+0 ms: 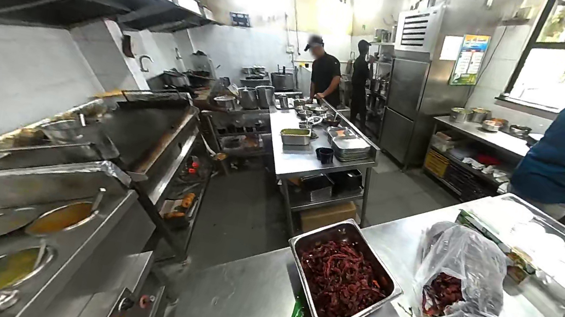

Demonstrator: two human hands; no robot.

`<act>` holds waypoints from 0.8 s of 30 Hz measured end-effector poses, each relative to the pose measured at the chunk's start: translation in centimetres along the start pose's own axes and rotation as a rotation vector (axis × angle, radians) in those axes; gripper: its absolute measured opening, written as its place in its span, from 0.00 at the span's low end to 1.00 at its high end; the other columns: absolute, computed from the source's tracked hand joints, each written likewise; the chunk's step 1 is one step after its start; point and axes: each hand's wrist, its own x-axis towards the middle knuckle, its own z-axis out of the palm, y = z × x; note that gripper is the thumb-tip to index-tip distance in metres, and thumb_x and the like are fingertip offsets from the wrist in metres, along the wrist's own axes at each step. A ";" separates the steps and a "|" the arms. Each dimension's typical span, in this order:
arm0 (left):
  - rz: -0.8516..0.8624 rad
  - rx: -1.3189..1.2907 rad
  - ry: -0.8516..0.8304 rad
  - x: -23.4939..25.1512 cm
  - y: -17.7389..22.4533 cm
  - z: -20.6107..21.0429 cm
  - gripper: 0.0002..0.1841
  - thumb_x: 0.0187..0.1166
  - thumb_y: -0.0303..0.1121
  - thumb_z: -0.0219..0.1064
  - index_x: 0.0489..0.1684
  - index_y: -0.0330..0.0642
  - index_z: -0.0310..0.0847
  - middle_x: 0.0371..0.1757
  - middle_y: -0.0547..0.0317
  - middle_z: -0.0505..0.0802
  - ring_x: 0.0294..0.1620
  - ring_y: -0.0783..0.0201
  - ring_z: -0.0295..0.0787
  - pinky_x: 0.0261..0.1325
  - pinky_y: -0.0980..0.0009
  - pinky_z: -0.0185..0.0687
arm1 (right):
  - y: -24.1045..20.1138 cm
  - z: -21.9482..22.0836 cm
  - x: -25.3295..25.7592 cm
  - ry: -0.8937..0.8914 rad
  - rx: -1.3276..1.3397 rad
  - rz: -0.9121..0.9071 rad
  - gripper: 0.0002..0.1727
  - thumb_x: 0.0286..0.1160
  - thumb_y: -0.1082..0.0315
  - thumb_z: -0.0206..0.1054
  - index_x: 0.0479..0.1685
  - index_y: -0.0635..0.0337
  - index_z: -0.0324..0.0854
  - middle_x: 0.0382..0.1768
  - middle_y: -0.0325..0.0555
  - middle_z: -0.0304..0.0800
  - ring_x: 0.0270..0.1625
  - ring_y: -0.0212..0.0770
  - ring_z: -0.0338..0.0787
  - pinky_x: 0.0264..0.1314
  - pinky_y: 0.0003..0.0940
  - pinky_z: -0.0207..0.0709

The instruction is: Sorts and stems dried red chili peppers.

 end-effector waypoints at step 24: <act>-0.030 0.206 0.001 8.4 -0.5 -6.2 0.43 0.84 0.49 0.65 0.97 0.53 0.45 0.90 0.43 0.66 0.83 0.37 0.70 0.76 0.33 0.71 | 4.1 -1.1 -4.4 -0.323 -0.741 0.068 0.21 0.83 0.47 0.60 0.66 0.42 0.86 0.53 0.38 0.94 0.56 0.43 0.91 0.64 0.54 0.81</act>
